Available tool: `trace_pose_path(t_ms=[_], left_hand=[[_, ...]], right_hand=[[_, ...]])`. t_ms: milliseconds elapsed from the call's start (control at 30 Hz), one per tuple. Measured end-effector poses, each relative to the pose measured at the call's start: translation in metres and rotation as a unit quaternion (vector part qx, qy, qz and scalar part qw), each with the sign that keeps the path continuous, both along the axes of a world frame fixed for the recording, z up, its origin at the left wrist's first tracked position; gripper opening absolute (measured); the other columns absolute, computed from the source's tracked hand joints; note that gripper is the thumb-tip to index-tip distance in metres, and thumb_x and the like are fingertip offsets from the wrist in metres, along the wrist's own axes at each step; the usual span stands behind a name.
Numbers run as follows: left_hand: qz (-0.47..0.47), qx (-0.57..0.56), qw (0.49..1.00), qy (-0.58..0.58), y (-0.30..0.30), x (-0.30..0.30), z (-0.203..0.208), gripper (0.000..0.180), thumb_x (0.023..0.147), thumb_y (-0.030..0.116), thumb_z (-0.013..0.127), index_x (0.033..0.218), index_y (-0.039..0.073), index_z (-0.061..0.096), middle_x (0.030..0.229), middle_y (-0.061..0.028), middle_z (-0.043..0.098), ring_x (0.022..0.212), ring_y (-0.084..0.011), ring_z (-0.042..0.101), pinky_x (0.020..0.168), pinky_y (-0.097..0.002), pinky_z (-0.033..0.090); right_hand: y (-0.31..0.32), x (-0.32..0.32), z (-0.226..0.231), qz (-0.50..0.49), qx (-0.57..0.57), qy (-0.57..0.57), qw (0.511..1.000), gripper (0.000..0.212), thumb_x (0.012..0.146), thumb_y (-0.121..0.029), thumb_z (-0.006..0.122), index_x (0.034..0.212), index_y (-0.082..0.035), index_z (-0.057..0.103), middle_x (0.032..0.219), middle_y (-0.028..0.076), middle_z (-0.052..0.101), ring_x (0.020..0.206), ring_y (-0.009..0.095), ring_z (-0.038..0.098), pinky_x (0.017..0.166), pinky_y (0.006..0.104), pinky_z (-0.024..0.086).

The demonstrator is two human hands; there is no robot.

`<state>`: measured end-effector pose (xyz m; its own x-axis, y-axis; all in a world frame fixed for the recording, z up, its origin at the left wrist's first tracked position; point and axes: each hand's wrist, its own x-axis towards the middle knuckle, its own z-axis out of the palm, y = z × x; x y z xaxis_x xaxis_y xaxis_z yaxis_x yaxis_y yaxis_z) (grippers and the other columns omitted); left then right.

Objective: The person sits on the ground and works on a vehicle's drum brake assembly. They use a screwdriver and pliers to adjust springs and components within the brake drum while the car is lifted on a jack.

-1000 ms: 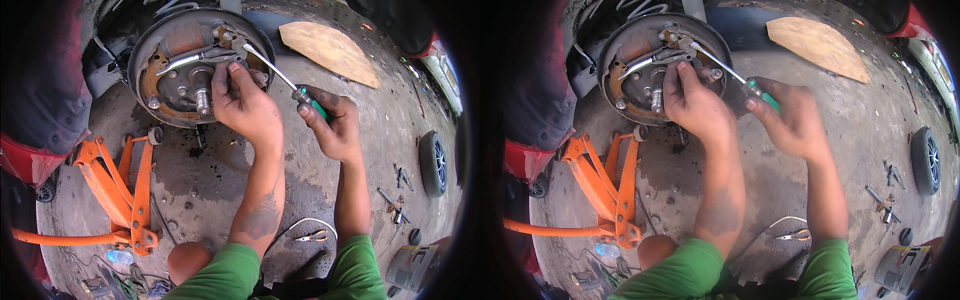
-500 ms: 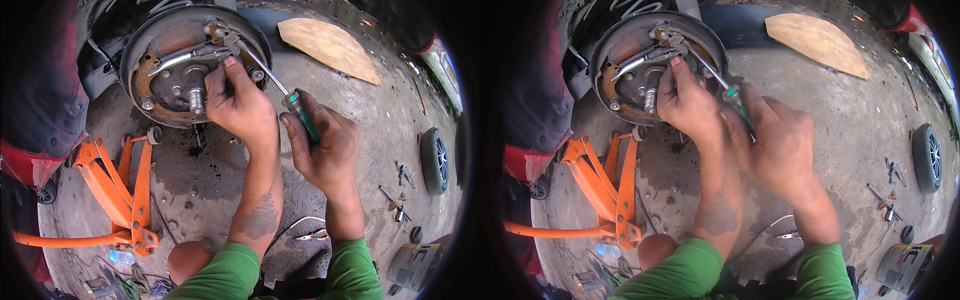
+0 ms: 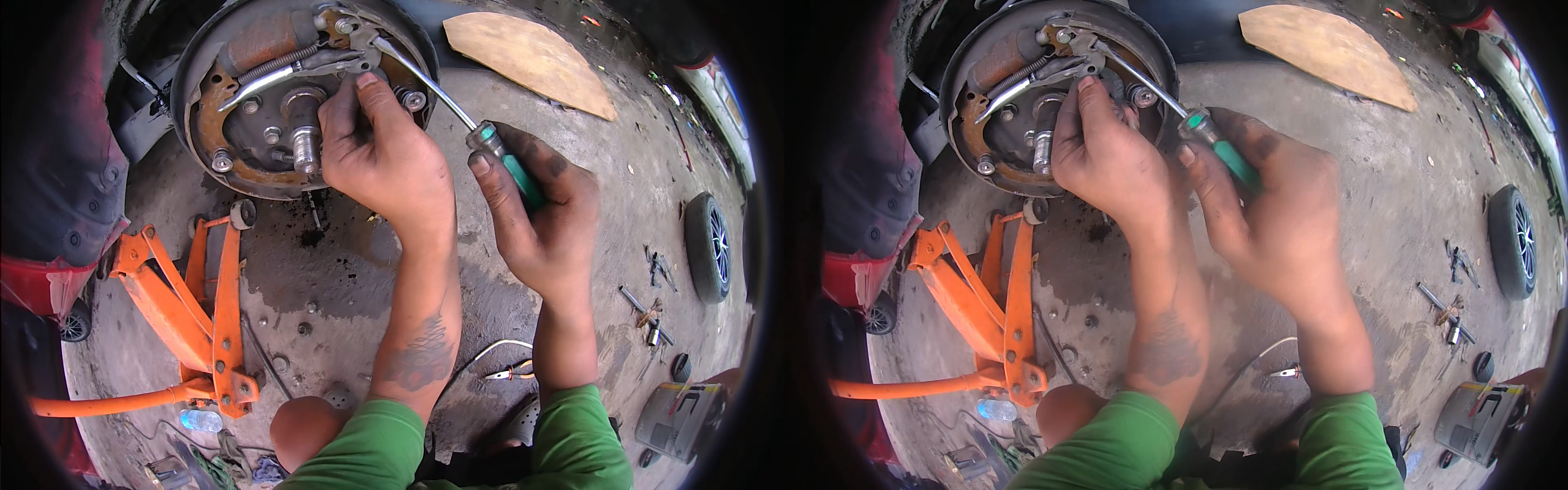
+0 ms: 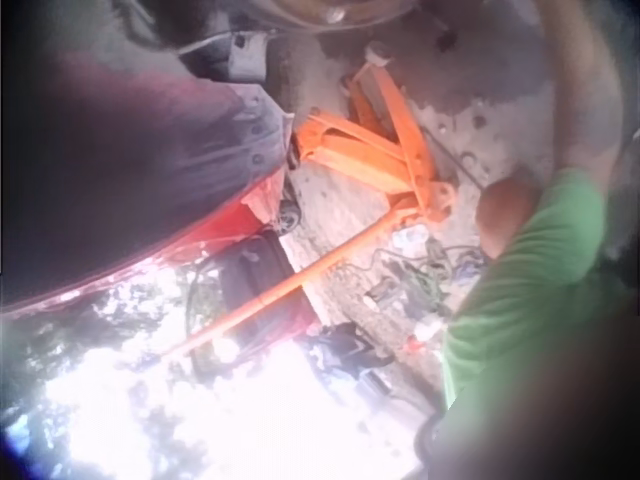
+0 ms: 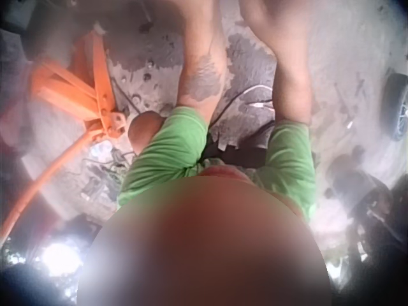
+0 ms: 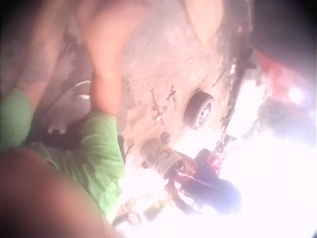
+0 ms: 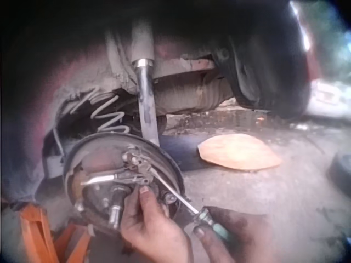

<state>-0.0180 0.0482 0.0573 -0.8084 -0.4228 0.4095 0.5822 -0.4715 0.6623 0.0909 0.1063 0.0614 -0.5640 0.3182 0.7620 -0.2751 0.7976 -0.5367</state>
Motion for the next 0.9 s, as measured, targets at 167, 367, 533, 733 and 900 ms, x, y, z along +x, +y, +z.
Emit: trace_pose_path(t_ms=[167,367,533,733,900], left_hand=[[-0.066,0.000,0.998,-0.003,-0.008,0.004,0.002,0.017,0.097,0.005,0.059,0.097,-0.011,0.064,0.075,-0.0011,0.057,0.064,-0.0050,0.050,0.054,-0.0204,0.038],[-0.211,-0.020,0.977,0.016,-0.029,0.011,0.006,0.025,0.096,0.007,0.061,0.112,-0.013,0.057,0.070,-0.0011,0.060,0.064,-0.0048,0.054,0.057,-0.0192,0.043],[-0.256,-0.014,0.966,0.007,-0.036,0.018,0.010,0.032,0.095,0.005,0.063,0.117,-0.016,0.052,0.091,-0.0098,0.066,0.079,-0.0083,0.061,0.069,-0.0200,0.049],[-0.283,-0.037,0.958,0.037,-0.045,0.012,0.006,0.035,0.094,0.004,0.064,0.119,-0.018,0.050,0.101,-0.0124,0.064,0.090,-0.0102,0.061,0.078,-0.0207,0.049],[-0.268,-0.047,0.961,0.045,-0.045,0.012,0.003,0.035,0.092,0.008,0.066,0.119,-0.013,0.058,0.103,-0.0102,0.067,0.092,-0.0132,0.064,0.078,-0.0255,0.049]], right_hand=[[-0.009,0.000,-0.001,-0.029,0.013,0.010,0.999,0.028,0.083,-0.016,0.072,0.100,0.005,0.069,0.072,0.020,0.066,0.062,0.035,0.067,0.058,0.0372,0.052],[-0.012,0.005,0.008,-0.019,-0.087,-0.031,0.996,0.030,0.084,-0.019,0.072,0.102,0.005,0.070,0.076,0.021,0.068,0.067,0.034,0.069,0.062,0.0369,0.053],[-0.019,0.011,0.015,-0.093,0.025,-0.005,0.995,0.030,0.082,-0.017,0.073,0.102,0.004,0.070,0.079,0.021,0.069,0.071,0.036,0.068,0.063,0.0380,0.053],[-0.032,0.017,0.009,-0.127,0.071,0.019,0.989,0.028,0.081,-0.004,0.076,0.106,0.006,0.069,0.085,0.016,0.073,0.074,0.018,0.071,0.069,0.0273,0.053],[-0.034,0.015,0.010,-0.133,0.073,0.021,0.988,0.029,0.079,-0.002,0.077,0.106,0.005,0.069,0.087,0.017,0.073,0.075,0.022,0.072,0.068,0.0288,0.054]])
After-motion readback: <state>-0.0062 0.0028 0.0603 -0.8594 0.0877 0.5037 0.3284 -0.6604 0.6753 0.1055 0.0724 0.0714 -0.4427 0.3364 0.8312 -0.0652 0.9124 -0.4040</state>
